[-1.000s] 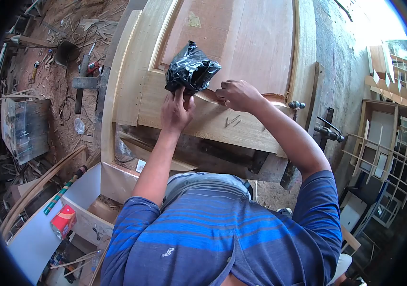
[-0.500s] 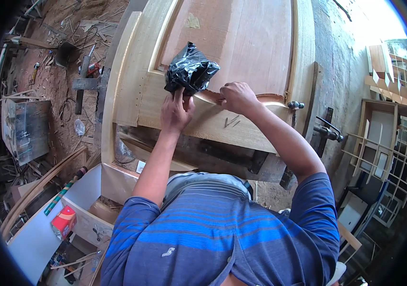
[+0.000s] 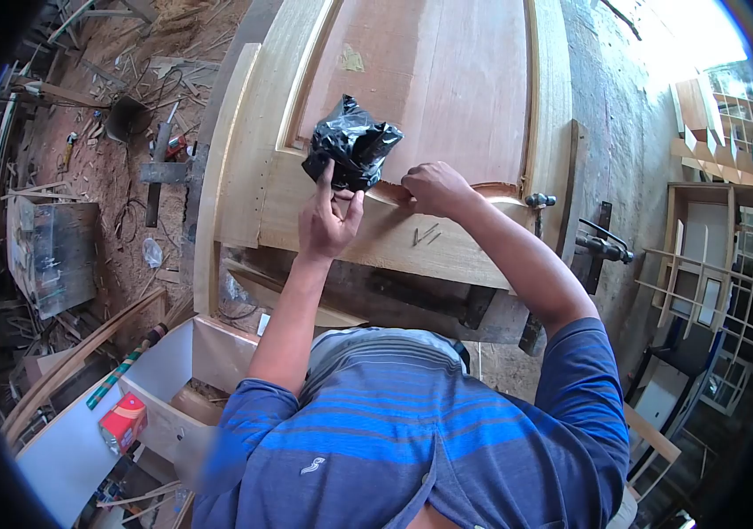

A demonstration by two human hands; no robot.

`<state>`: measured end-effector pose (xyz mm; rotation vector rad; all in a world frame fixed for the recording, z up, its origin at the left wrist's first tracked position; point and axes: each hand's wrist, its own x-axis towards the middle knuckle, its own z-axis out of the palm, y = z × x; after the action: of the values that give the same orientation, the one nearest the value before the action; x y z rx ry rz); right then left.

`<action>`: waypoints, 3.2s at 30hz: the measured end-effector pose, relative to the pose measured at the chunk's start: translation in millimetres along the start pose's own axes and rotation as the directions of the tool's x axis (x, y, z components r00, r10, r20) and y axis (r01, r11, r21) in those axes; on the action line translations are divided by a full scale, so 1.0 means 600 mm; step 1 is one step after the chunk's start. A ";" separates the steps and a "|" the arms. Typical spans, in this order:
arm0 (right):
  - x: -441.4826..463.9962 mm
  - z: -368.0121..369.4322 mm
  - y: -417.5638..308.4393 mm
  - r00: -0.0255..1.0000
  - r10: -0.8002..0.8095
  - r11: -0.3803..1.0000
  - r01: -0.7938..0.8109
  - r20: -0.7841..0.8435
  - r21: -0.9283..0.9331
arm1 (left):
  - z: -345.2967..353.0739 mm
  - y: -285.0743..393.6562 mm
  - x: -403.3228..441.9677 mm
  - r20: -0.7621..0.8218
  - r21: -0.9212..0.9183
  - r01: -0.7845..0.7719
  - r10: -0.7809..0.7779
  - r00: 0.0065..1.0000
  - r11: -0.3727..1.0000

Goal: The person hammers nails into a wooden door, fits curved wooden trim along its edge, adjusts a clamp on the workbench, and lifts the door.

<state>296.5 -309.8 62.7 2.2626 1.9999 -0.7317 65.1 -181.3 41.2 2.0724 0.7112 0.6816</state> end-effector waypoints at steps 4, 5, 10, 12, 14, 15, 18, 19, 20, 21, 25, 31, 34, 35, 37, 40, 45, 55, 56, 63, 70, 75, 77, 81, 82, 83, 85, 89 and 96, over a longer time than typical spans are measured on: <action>0.011 -0.008 -0.001 0.997 -0.047 0.997 0.051 0.065 -0.061 | -0.008 0.014 0.030 -0.052 0.042 -0.008 0.010 0.999 0.999; 0.011 -0.012 0.000 0.996 -0.057 0.995 0.062 0.073 -0.081 | -0.012 0.021 0.038 -0.046 0.089 0.022 -0.018 0.999 0.996; -0.010 -0.042 -0.013 0.985 0.022 0.952 0.031 -0.171 0.304 | -0.015 0.013 0.061 0.013 0.190 0.004 -0.007 1.000 0.982; -0.015 -0.075 -0.035 0.939 0.080 0.885 0.088 -0.336 0.457 | -0.023 0.034 0.063 0.095 0.145 0.093 -0.108 0.990 0.985; 0.015 -0.075 -0.074 0.862 0.153 0.857 0.128 -0.484 0.499 | -0.022 0.028 0.055 0.104 0.129 -0.022 0.009 0.995 0.991; 0.040 -0.075 -0.079 0.812 0.199 0.846 0.140 -0.548 0.515 | -0.017 0.030 0.057 0.109 0.115 -0.089 0.077 0.991 0.989; 0.099 -0.057 -0.058 0.613 0.134 0.918 0.220 -0.779 0.331 | -0.026 0.076 0.060 0.127 0.027 -0.051 0.047 0.991 0.998; 0.090 -0.075 -0.058 0.648 0.190 0.873 0.232 -0.738 0.428 | -0.034 0.084 0.060 0.124 0.027 -0.051 0.047 0.991 0.998; 0.075 -0.094 -0.051 0.686 0.235 0.819 0.243 -0.689 0.521 | -0.041 0.092 0.066 0.085 0.058 -0.139 0.134 0.987 0.989; 0.057 -0.111 -0.045 0.726 0.270 0.755 0.248 -0.633 0.607 | -0.050 0.101 0.072 0.058 0.046 -0.182 0.179 0.982 0.982; -0.027 -0.114 0.016 0.726 0.494 0.739 -0.059 -0.479 0.672 | -0.068 0.119 0.093 -0.083 0.001 -0.286 0.285 0.955 0.958; -0.047 0.017 0.050 0.877 0.275 0.939 -0.158 -0.394 0.305 | -0.067 0.121 0.092 -0.164 0.127 -0.126 0.146 0.976 0.984; -0.031 0.049 0.050 0.826 0.237 0.960 -0.119 -0.511 0.252 | -0.045 0.106 0.095 -0.298 0.212 -0.121 0.182 0.937 0.970; -0.030 0.056 0.051 0.821 0.242 0.959 -0.122 -0.517 0.256 | -0.040 0.102 0.096 -0.329 0.214 -0.109 0.177 0.928 0.971; -0.033 0.046 0.039 0.808 0.247 0.959 -0.124 -0.535 0.257 | -0.032 0.095 0.095 -0.330 0.165 -0.066 0.119 0.936 0.984; -0.048 -0.026 -0.031 0.708 0.328 0.749 0.209 -0.625 0.629 | -0.031 0.092 0.096 -0.300 0.089 -0.072 0.095 0.949 0.993; 0.033 -0.078 -0.074 0.641 0.252 0.821 0.254 -0.725 0.510 | -0.029 0.098 0.083 -0.137 -0.075 -0.218 0.207 0.969 0.973; -0.072 -0.136 -0.041 0.595 0.316 0.786 0.272 -0.739 0.555 | -0.104 0.156 0.086 -0.149 -0.185 -0.304 0.279 0.948 0.934; -0.098 -0.136 -0.052 0.603 0.340 0.714 0.334 -0.722 0.615 | -0.112 0.156 0.086 -0.124 -0.100 -0.315 0.302 0.945 0.944; -0.174 0.020 -0.030 0.760 0.606 0.720 -0.399 -0.236 0.567 | -0.109 0.110 0.085 -0.257 0.108 -0.223 0.244 0.935 0.969; -0.081 0.012 -0.056 0.650 0.731 0.675 -0.647 -0.207 0.355 | -0.112 0.114 0.089 -0.309 0.122 -0.225 0.252 0.917 0.967; -0.064 0.008 -0.041 0.695 0.713 0.678 -0.649 -0.093 0.345 | -0.111 0.127 0.072 -0.266 0.121 -0.240 0.265 0.927 0.963; -0.056 0.013 -0.041 0.709 0.696 0.703 -0.639 -0.118 0.312 | -0.109 0.124 0.067 -0.259 0.130 -0.246 0.272 0.927 0.960; -0.055 0.046 -0.007 0.781 0.599 0.794 -0.549 -0.180 0.259 | -0.106 0.133 0.056 -0.248 0.068 -0.232 0.242 0.938 0.970; -0.060 0.045 -0.006 0.790 0.585 0.804 -0.537 -0.184 0.255 | -0.105 0.127 0.054 -0.236 0.045 -0.211 0.215 0.947 0.977; -0.062 0.045 -0.005 0.797 0.574 0.813 -0.526 -0.188 0.251 | -0.104 0.123 0.054 -0.233 0.039 -0.209 0.213 0.949 0.977; -0.064 0.041 -0.009 0.833 0.518 0.852 -0.483 -0.196 0.202 | -0.103 0.120 0.052 -0.220 0.027 -0.208 0.209 0.953 0.978; -0.085 0.033 0.018 0.890 0.413 0.892 -0.353 -0.192 0.284 | -0.101 0.120 0.050 -0.215 0.041 -0.204 0.208 0.954 0.978; -0.128 0.033 0.031 0.795 0.490 0.757 -0.184 -0.358 0.627 | -0.099 0.120 0.053 -0.219 0.049 -0.260 0.264 0.939 0.964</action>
<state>303.2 -390.6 67.6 3.3779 1.5186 -0.8380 64.3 -164.5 138.4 2.1506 0.5693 1.0757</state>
